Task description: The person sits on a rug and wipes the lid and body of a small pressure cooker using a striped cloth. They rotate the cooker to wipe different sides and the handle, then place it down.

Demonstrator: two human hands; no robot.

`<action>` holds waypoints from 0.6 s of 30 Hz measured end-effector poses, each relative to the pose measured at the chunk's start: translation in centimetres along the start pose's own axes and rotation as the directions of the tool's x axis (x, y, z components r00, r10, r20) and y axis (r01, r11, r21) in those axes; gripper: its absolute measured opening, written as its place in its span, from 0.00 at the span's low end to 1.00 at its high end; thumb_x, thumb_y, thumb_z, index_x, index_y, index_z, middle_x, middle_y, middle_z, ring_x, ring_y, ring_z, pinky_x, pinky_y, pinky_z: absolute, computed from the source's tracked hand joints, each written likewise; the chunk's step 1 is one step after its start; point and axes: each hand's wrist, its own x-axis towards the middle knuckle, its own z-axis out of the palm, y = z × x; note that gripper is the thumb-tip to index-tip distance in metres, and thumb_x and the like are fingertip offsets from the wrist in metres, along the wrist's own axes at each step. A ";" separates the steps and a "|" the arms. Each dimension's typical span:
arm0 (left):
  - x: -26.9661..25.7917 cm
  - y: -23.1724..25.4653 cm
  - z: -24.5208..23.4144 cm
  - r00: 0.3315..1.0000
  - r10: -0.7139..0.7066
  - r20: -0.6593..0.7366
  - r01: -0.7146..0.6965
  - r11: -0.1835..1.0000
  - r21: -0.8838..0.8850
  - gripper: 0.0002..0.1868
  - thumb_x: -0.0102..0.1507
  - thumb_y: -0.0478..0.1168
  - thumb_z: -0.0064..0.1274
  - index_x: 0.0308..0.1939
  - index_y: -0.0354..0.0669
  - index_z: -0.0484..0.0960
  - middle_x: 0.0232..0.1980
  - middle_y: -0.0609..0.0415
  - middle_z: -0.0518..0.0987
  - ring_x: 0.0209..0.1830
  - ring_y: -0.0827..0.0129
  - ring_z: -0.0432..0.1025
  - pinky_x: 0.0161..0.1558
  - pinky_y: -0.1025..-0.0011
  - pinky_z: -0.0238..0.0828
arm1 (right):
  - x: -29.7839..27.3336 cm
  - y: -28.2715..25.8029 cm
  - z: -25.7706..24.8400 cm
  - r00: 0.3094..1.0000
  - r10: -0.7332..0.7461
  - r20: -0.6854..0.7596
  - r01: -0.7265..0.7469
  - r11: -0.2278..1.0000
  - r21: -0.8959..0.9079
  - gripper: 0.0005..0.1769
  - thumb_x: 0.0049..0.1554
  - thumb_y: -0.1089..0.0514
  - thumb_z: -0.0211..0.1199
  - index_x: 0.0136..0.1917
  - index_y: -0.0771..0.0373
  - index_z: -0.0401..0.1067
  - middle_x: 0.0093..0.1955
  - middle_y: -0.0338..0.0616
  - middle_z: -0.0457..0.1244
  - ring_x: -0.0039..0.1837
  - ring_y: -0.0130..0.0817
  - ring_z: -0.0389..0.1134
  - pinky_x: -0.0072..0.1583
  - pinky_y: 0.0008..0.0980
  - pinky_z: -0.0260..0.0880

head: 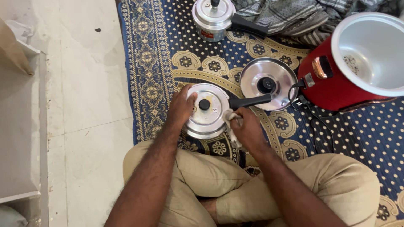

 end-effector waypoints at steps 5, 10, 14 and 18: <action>-1.3 2.4 -0.3 0.992 -0.086 -0.087 0.095 0.990 0.103 0.26 0.69 0.56 0.46 0.70 0.56 0.70 0.60 0.39 0.75 0.62 0.45 0.71 0.60 0.50 0.68 | 1.7 0.0 -3.5 0.954 0.121 -0.273 -0.153 0.983 -0.101 0.16 0.56 0.65 0.65 0.59 0.64 0.74 0.53 0.49 0.64 0.52 0.51 0.71 0.54 0.48 0.73; -1.3 2.6 -0.1 0.988 0.019 -0.150 0.006 0.987 0.161 0.26 0.70 0.56 0.46 0.69 0.52 0.72 0.56 0.36 0.77 0.59 0.43 0.72 0.59 0.50 0.69 | 2.0 -0.6 -0.1 0.965 0.163 -0.204 -0.155 0.986 0.058 0.16 0.58 0.61 0.61 0.60 0.61 0.75 0.58 0.46 0.58 0.49 0.39 0.70 0.43 0.34 0.79; -0.9 1.7 0.1 0.993 0.008 -0.121 0.012 0.986 0.165 0.27 0.70 0.57 0.46 0.69 0.52 0.72 0.54 0.36 0.77 0.57 0.43 0.72 0.57 0.49 0.69 | 1.6 0.1 0.9 0.988 -0.066 -0.137 0.025 0.960 -0.279 0.16 0.61 0.63 0.59 0.60 0.60 0.79 0.56 0.49 0.60 0.48 0.40 0.70 0.44 0.30 0.76; -0.5 1.4 0.3 0.990 0.068 -0.123 -0.050 0.988 0.149 0.26 0.70 0.55 0.47 0.69 0.49 0.72 0.55 0.36 0.77 0.57 0.44 0.72 0.56 0.49 0.69 | 4.1 2.2 -4.9 0.888 0.459 -0.032 -0.438 0.865 0.246 0.15 0.61 0.66 0.54 0.62 0.66 0.68 0.60 0.52 0.63 0.50 0.36 0.73 0.39 0.30 0.78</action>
